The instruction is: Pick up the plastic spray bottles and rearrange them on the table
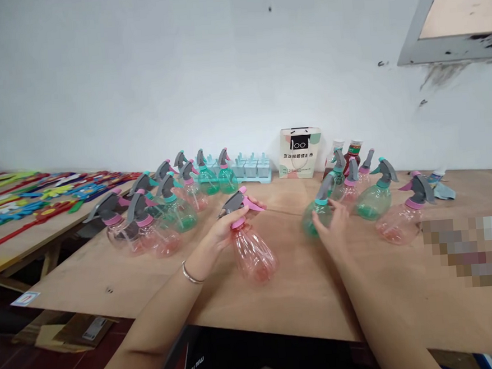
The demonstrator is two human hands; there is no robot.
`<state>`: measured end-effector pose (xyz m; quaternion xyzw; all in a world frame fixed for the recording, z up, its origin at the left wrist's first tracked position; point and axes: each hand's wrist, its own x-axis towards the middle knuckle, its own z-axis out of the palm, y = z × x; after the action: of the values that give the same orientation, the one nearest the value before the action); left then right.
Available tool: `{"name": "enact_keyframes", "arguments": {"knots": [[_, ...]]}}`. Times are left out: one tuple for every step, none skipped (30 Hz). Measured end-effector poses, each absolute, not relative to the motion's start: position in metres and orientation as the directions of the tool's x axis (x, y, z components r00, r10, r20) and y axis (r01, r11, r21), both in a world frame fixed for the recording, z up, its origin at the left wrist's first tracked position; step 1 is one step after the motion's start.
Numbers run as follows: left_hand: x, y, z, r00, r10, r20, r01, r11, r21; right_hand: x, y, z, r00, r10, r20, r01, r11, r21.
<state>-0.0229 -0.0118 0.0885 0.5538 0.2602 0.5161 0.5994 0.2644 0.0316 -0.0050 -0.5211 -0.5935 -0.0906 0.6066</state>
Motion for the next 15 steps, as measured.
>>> {"name": "enact_keyframes", "arguments": {"knots": [[-0.022,-0.013,0.089,0.335,0.902,0.272,-0.336,-0.155,0.929,0.254,0.030,-0.007,0.237,0.534,0.812,0.719,0.466,-0.516],[-0.021,-0.014,0.088,0.329,0.903,0.276,-0.340,-0.159,0.927,0.245,0.028,-0.009,0.206,0.557,0.805,0.704,0.487,-0.517],[-0.020,-0.015,0.089,0.308,0.911,0.275,-0.346,-0.162,0.924,0.238,0.027,-0.011,0.182,0.579,0.794,0.685,0.505,-0.525],[-0.019,-0.017,0.089,0.276,0.922,0.272,-0.352,-0.166,0.921,0.233,0.026,-0.013,0.166,0.602,0.781,0.660,0.520,-0.541],[-0.018,-0.019,0.089,0.240,0.934,0.264,-0.357,-0.168,0.919,0.230,0.026,-0.016,0.156,0.624,0.765,0.633,0.532,-0.563],[-0.017,-0.021,0.090,0.210,0.944,0.256,-0.359,-0.169,0.918,0.228,0.026,-0.018,0.147,0.647,0.748,0.605,0.539,-0.586],[-0.016,-0.023,0.091,0.193,0.948,0.255,-0.355,-0.174,0.919,0.227,0.026,-0.020,0.143,0.667,0.731,0.579,0.543,-0.609],[-0.015,-0.024,0.092,0.195,0.946,0.261,-0.345,-0.183,0.921,0.228,0.027,-0.023,0.142,0.682,0.717,0.555,0.545,-0.628],[-0.015,-0.026,0.094,0.217,0.937,0.273,-0.330,-0.193,0.924,0.228,0.028,-0.025,0.140,0.695,0.705,0.535,0.546,-0.645],[-0.014,-0.027,0.095,0.259,0.921,0.290,-0.313,-0.204,0.928,0.229,0.028,-0.026,0.138,0.704,0.696,0.519,0.547,-0.657],[-0.014,-0.028,0.096,0.305,0.900,0.310,-0.300,-0.218,0.929,0.230,0.029,-0.027,0.135,0.711,0.690,0.506,0.549,-0.665],[-0.014,-0.029,0.097,0.349,0.877,0.331,-0.293,-0.234,0.927,0.231,0.030,-0.028,0.133,0.715,0.686,0.496,0.552,-0.671],[-0.013,-0.029,0.097,0.381,0.858,0.344,-0.287,-0.244,0.926,0.231,0.030,-0.028,0.129,0.718,0.684,0.488,0.554,-0.675],[-0.013,-0.029,0.097,0.387,0.855,0.346,-0.283,-0.247,0.927,0.231,0.030,-0.028,0.128,0.720,0.682,0.484,0.555,-0.677],[-0.012,-0.029,0.097,0.363,0.868,0.339,-0.280,-0.245,0.928,0.231,0.030,-0.027,0.125,0.721,0.682,0.483,0.556,-0.677]]}}
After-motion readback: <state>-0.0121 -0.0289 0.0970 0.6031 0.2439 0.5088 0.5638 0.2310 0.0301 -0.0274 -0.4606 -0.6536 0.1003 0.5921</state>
